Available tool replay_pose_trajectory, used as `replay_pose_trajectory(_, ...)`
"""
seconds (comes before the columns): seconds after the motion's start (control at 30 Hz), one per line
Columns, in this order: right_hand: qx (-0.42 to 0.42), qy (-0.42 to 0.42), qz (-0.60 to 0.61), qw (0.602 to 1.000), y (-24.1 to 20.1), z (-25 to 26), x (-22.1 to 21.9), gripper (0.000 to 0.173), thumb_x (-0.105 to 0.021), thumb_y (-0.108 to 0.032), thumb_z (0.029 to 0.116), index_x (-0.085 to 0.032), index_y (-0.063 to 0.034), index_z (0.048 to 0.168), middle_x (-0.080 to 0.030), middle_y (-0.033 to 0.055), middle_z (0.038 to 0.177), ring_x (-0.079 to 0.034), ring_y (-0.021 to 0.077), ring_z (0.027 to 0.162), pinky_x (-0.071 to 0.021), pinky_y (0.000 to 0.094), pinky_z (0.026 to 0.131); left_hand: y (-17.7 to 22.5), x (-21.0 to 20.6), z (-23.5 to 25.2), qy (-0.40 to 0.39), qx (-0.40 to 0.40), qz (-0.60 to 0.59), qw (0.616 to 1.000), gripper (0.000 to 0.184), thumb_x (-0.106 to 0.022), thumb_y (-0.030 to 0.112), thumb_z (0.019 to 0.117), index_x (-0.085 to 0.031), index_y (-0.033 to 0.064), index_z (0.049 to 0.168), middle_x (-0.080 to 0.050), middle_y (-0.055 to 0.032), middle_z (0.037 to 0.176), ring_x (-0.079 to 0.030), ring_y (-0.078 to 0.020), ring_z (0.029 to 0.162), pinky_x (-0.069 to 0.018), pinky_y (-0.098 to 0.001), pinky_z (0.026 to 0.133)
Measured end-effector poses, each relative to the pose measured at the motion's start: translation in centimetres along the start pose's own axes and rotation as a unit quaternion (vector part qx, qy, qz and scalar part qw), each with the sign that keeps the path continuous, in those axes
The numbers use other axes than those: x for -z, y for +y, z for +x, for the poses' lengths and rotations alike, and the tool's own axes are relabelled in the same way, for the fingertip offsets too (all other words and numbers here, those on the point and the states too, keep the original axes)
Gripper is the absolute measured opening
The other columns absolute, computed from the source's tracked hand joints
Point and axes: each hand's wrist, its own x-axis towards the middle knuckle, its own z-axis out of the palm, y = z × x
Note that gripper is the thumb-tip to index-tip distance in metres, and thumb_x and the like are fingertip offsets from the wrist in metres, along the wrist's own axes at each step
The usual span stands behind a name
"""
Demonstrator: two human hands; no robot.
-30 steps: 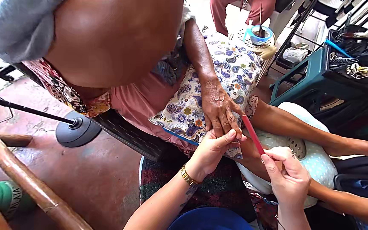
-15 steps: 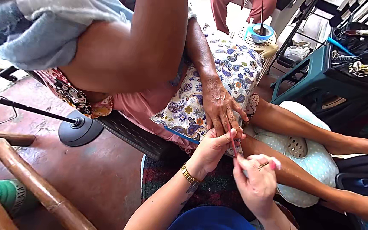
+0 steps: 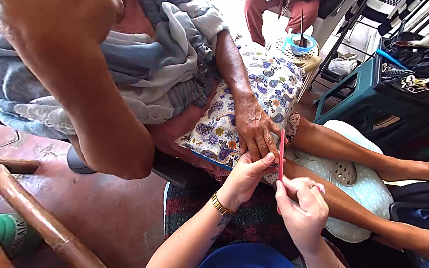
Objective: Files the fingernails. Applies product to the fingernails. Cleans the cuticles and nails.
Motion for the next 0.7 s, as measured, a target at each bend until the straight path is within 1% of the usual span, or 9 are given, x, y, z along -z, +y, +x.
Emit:
replay_pose_trajectory(0.03,-0.014,0.007,0.013,1.000,-0.1,0.9,-0.4,0.012,-0.071,-0.012,0.0863,-0.076,-0.0022,0.085,-0.070,0.0017,0.075,-0.062,0.0046,0.075,-0.0473,0.0191,0.076,-0.1,0.0,0.0,-0.003,-0.004,0.003,1.000,0.013,-0.053,-0.003,0.1001,-0.065,-0.0006,0.099,-0.073,-0.0104,0.093,-0.072,-0.0183,0.091,-0.0591,-0.0342,0.089)
replay_pose_trajectory(0.13,-0.044,0.016,0.050,0.998,-0.3,1.9,-1.3,0.010,-0.071,-0.009,0.0835,-0.076,-0.0011,0.085,-0.070,0.0007,0.075,-0.062,0.0013,0.073,-0.0494,0.0148,0.071,-0.1,-0.1,0.0,0.004,-0.010,0.007,1.000,0.014,-0.052,-0.003,0.1005,-0.065,-0.0011,0.097,-0.073,-0.0111,0.092,-0.072,-0.0176,0.088,-0.0596,-0.0335,0.087)
replay_pose_trajectory(0.23,-0.009,-0.009,0.009,1.000,-0.8,-0.9,-1.0,0.011,-0.071,-0.013,0.0866,-0.075,-0.0027,0.088,-0.069,0.0027,0.077,-0.064,0.0079,0.078,-0.0511,0.0217,0.078,0.1,0.1,-0.1,0.008,-0.006,0.009,1.000,0.014,-0.051,-0.002,0.1016,-0.065,-0.0015,0.099,-0.074,-0.0124,0.094,-0.074,-0.0197,0.090,-0.0599,-0.0346,0.088)
replay_pose_trajectory(0.3,0.026,-0.028,-0.019,0.999,-1.0,-3.8,-0.4,0.012,-0.070,-0.016,0.0882,-0.074,-0.0050,0.087,-0.068,0.0023,0.072,-0.065,0.0117,0.076,-0.0526,0.0253,0.081,0.1,0.1,0.0,0.011,-0.003,0.007,1.000,0.015,-0.050,-0.002,0.1022,-0.065,-0.0016,0.100,-0.074,-0.0129,0.095,-0.074,-0.0206,0.092,-0.0596,-0.0354,0.090)
replay_pose_trajectory(0.4,0.043,-0.026,-0.031,0.998,-0.5,-5.8,1.1,0.011,-0.069,-0.018,0.0883,-0.075,-0.0091,0.087,-0.063,-0.0006,0.067,-0.062,0.0111,0.076,-0.0492,0.0260,0.087,0.0,0.0,0.1,0.000,0.004,0.007,1.000,0.016,-0.049,-0.001,0.1025,-0.065,-0.0011,0.101,-0.075,-0.0126,0.097,-0.073,-0.0208,0.096,-0.0587,-0.0363,0.092)
replay_pose_trajectory(0.53,0.078,0.001,-0.069,0.995,1.0,-2.9,2.6,0.010,-0.069,-0.017,0.0919,-0.076,-0.0093,0.092,-0.060,0.0003,0.072,-0.059,0.0120,0.083,-0.0450,0.0268,0.090,-0.1,0.1,0.1,-0.017,0.005,-0.001,1.000,0.014,-0.052,-0.006,0.0988,-0.065,-0.0014,0.104,-0.075,-0.0125,0.100,-0.073,-0.0200,0.097,-0.0585,-0.0355,0.093)
replay_pose_trajectory(0.6,0.111,-0.026,-0.127,0.985,2.4,-1.1,3.1,0.013,-0.069,-0.016,0.0935,-0.079,-0.0083,0.096,-0.063,0.0039,0.072,-0.060,0.0179,0.083,-0.0434,0.0336,0.090,-0.1,-0.1,0.1,-0.012,0.005,0.004,1.000,0.015,-0.052,-0.006,0.0984,-0.066,-0.0013,0.100,-0.075,-0.0123,0.098,-0.073,-0.0193,0.095,-0.0586,-0.0341,0.092)
replay_pose_trajectory(0.63,0.117,-0.036,-0.171,0.978,3.4,-0.4,3.8,0.014,-0.068,-0.017,0.0942,-0.079,-0.0083,0.098,-0.066,0.0065,0.075,-0.063,0.0215,0.084,-0.0454,0.0382,0.090,-0.1,-0.1,0.1,-0.008,0.007,0.005,1.000,0.014,-0.053,-0.006,0.0983,-0.066,-0.0012,0.098,-0.075,-0.0124,0.096,-0.073,-0.0194,0.094,-0.0589,-0.0340,0.091)
replay_pose_trajectory(0.7,0.110,-0.013,-0.229,0.967,5.4,1.1,5.7,0.015,-0.069,-0.018,0.0943,-0.081,-0.0081,0.097,-0.068,0.0114,0.079,-0.064,0.0273,0.087,-0.0447,0.0435,0.091,0.1,-0.1,0.0,-0.005,0.015,0.004,1.000,0.014,-0.054,-0.007,0.0983,-0.066,-0.0012,0.097,-0.075,-0.0128,0.096,-0.074,-0.0199,0.095,-0.0589,-0.0345,0.092)
